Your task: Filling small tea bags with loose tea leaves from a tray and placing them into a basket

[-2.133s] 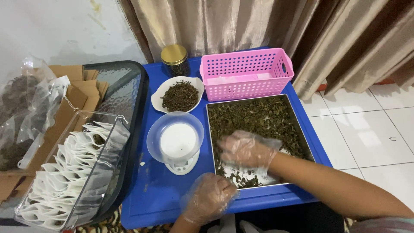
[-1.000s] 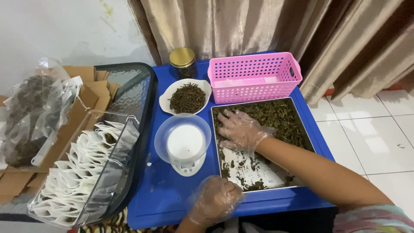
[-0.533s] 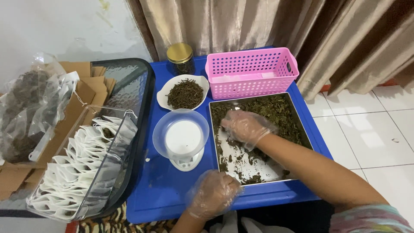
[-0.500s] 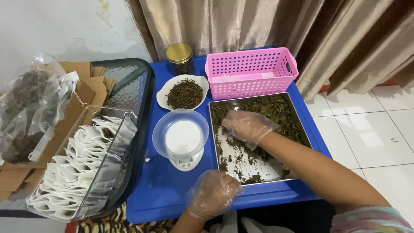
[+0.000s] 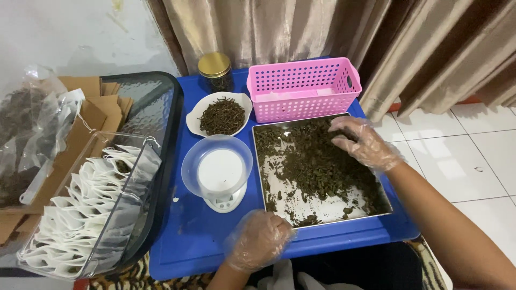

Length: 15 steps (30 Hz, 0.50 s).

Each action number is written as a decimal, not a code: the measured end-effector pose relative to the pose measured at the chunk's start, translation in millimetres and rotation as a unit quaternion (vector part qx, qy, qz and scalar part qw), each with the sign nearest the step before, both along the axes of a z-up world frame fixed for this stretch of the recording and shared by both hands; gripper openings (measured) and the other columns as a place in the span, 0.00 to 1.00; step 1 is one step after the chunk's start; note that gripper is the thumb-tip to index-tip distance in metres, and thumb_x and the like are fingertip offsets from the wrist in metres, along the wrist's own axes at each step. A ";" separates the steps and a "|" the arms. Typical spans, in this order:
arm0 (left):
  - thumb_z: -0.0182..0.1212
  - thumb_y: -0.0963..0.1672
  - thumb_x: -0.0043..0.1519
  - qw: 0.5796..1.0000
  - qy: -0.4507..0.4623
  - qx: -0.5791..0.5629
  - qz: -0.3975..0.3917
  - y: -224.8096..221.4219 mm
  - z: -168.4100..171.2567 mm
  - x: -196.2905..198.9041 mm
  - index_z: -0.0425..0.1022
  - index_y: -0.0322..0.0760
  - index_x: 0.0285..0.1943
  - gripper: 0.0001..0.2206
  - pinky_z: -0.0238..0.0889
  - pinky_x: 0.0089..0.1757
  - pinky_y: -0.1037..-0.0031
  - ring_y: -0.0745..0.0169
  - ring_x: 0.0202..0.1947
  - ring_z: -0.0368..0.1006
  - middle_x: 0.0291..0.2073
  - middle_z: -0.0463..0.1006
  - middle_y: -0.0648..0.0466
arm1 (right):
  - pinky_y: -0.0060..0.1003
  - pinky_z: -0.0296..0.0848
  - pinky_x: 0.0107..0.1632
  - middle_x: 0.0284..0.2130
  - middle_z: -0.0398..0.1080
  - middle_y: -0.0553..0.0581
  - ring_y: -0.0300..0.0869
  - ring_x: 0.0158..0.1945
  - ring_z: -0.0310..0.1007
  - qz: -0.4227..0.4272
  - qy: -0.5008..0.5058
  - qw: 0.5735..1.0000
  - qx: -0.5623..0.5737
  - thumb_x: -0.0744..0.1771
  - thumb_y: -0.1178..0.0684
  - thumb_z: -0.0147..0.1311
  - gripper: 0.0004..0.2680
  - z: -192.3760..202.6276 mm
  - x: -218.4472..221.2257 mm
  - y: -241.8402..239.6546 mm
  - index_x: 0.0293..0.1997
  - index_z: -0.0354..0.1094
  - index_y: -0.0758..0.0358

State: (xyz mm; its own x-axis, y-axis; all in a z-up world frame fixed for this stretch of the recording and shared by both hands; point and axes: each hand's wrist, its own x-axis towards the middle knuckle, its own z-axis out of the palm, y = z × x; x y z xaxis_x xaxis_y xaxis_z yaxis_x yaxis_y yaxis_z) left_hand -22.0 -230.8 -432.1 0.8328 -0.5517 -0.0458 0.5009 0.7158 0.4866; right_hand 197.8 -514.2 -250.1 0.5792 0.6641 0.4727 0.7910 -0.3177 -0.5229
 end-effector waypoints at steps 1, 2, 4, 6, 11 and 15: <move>0.57 0.44 0.65 0.898 -0.225 0.376 -0.036 -0.1 11.2 2.3 0.77 0.41 0.37 0.06 0.74 0.42 0.79 0.70 0.31 0.73 0.30 0.77 0.62 | 0.56 0.68 0.63 0.56 0.67 0.64 0.55 0.59 0.67 -0.046 0.045 0.995 -0.077 0.68 0.46 0.49 0.13 7.6 -7.7 0.3 0.56 0.66 0.58; 0.55 0.50 0.69 0.613 -0.404 0.676 -0.066 -0.3 22.3 4.5 0.79 0.49 0.39 0.10 0.71 0.40 0.84 0.76 0.28 0.71 0.29 0.78 0.67 | 0.64 0.64 0.63 0.62 0.62 0.66 0.59 0.63 0.62 -0.091 0.089 0.980 -0.153 0.68 0.41 0.43 0.17 15.3 -15.3 0.4 0.62 0.62 0.54; 0.52 0.49 0.70 0.535 -0.455 0.711 -0.046 -3.5 120.6 -2.0 0.81 0.48 0.35 0.14 0.68 0.40 0.74 0.68 0.28 0.73 0.29 0.81 0.63 | 0.59 0.55 0.69 0.70 0.42 0.58 0.55 0.71 0.47 -0.130 0.148 0.924 -0.327 0.68 0.34 0.37 0.23 49.9 -46.2 34.6 0.69 0.47 0.48; 0.49 0.49 0.70 0.452 -0.502 0.737 -0.028 -4.9 167.7 -6.8 0.83 0.46 0.32 0.17 0.65 0.41 0.63 0.61 0.27 0.75 0.29 0.84 0.58 | 0.54 0.47 0.74 0.78 0.22 0.49 0.50 0.78 0.33 -0.169 0.205 0.833 -0.486 0.67 0.27 0.32 0.29 68.1 -71.6 61.5 0.77 0.32 0.41; 0.51 0.52 0.72 0.240 -0.589 0.770 0.044 -4.6 143.4 -4.6 0.77 0.48 0.27 0.19 0.53 0.30 0.63 0.54 0.34 0.73 0.28 0.79 0.59 | 0.58 0.22 0.75 0.76 0.12 0.60 0.65 0.77 0.10 -0.097 0.197 0.770 -0.599 0.69 0.27 0.34 0.31 74.1 -114.6 100.0 0.79 0.21 0.41; 0.63 0.44 0.64 0.278 -0.627 0.693 0.224 -7.2 165.7 -7.2 0.69 0.44 0.26 0.13 0.53 0.33 0.64 0.58 0.34 0.68 0.28 0.73 0.59 | 0.63 0.22 0.73 0.76 0.17 0.60 0.65 0.77 0.11 -0.001 0.151 0.797 -0.584 0.68 0.25 0.28 0.31 69.6 -126.3 101.7 0.79 0.27 0.42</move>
State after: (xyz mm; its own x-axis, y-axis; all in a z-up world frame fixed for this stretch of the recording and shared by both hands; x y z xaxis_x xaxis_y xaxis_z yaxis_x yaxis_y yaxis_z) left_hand -29.2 -238.0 -266.4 0.6441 -0.5564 0.5249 -0.6721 -0.7393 0.0411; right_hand 71.5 -412.6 -180.6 0.5505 0.5482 -0.6296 0.6843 -0.7283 -0.0358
